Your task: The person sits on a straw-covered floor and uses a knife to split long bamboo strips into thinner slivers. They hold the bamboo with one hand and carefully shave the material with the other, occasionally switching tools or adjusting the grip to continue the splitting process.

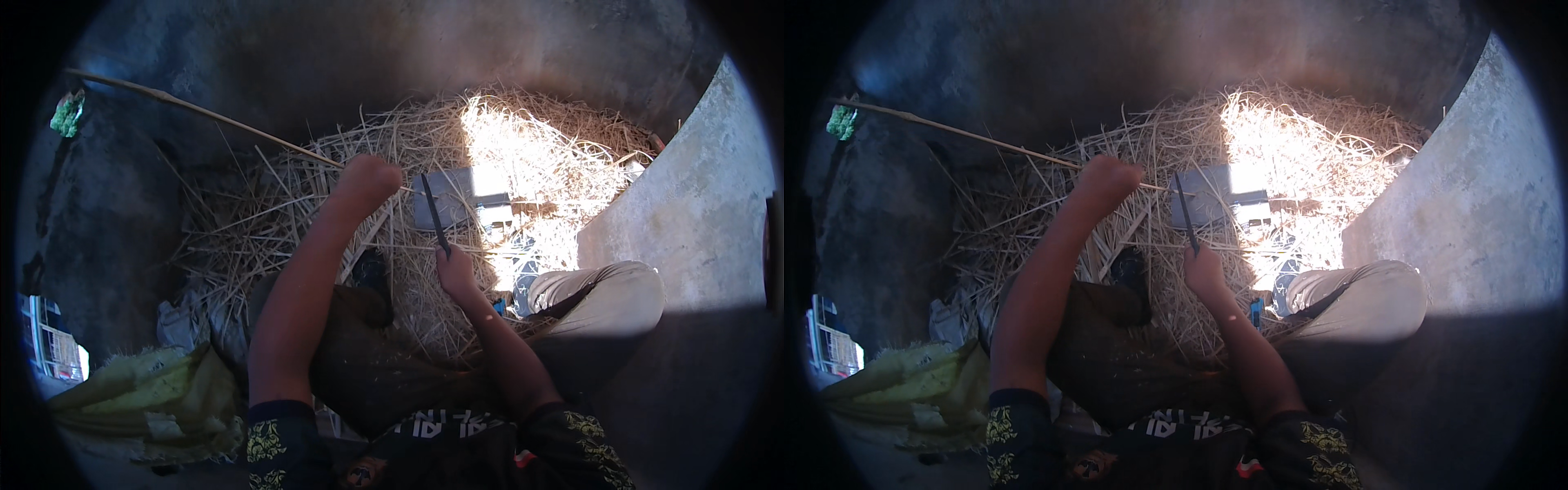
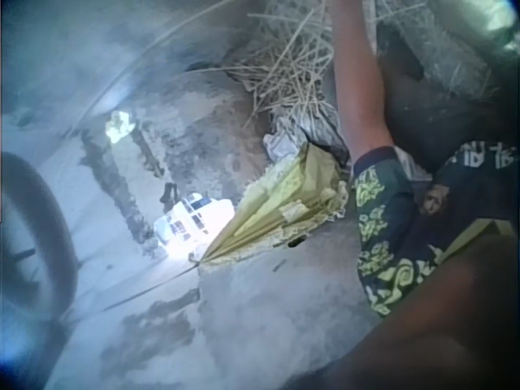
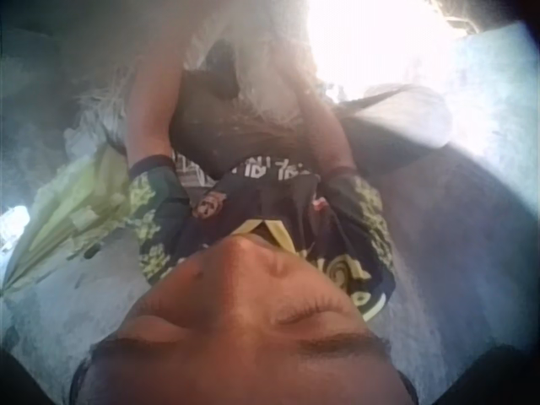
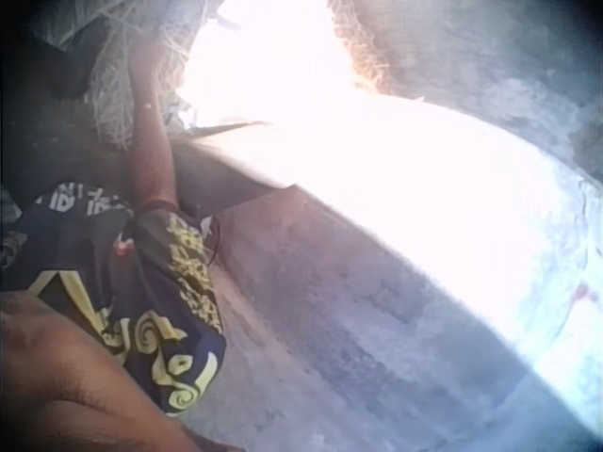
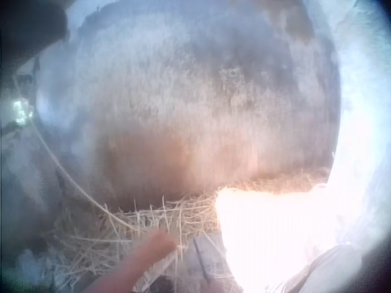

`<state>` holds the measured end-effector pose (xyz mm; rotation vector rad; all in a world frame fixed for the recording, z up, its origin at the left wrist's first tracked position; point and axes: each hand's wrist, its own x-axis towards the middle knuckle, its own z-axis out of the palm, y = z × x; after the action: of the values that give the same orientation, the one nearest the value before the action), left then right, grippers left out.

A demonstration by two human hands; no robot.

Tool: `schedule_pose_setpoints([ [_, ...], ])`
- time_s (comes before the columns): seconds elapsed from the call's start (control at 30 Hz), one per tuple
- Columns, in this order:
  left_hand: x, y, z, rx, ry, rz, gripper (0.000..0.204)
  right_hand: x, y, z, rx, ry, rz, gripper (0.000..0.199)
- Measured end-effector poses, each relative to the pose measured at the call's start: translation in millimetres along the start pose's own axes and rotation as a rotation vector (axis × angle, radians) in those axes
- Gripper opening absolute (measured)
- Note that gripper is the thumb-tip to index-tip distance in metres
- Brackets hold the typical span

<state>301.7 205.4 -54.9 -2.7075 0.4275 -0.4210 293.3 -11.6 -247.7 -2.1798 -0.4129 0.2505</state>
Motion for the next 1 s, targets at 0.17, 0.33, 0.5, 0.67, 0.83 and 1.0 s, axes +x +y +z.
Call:
schedule_pose_setpoints([
  [0.17,-3.7,0.3,-12.9,0.025,-0.006,0.027,0.004,-11.1,-66.8,-45.0,0.465,0.075,-0.070,0.039],
  [0.33,5.6,8.6,-16.4,0.040,-0.004,0.068,0.006,-8.7,-29.2,-22.5,0.042,-0.002,-0.004,0.033],
  [0.5,-1.5,4.7,-13.5,0.052,-0.028,0.053,0.007,-6.3,-36.8,-35.1,0.084,0.030,0.041,0.031],
  [0.67,-0.8,6.2,-14.3,0.046,0.002,0.077,0.007,-10.3,-65.2,-38.9,0.481,0.165,-0.061,0.037],
  [0.83,1.8,13.9,-15.9,0.136,-0.065,0.086,0.008,-2.0,23.5,4.1,-0.024,0.006,-0.035,0.030],
  [1.0,-1.5,10.8,-15.4,0.075,-0.034,0.065,0.008,-6.5,-52.5,-38.8,0.371,0.073,-0.010,0.037],
])
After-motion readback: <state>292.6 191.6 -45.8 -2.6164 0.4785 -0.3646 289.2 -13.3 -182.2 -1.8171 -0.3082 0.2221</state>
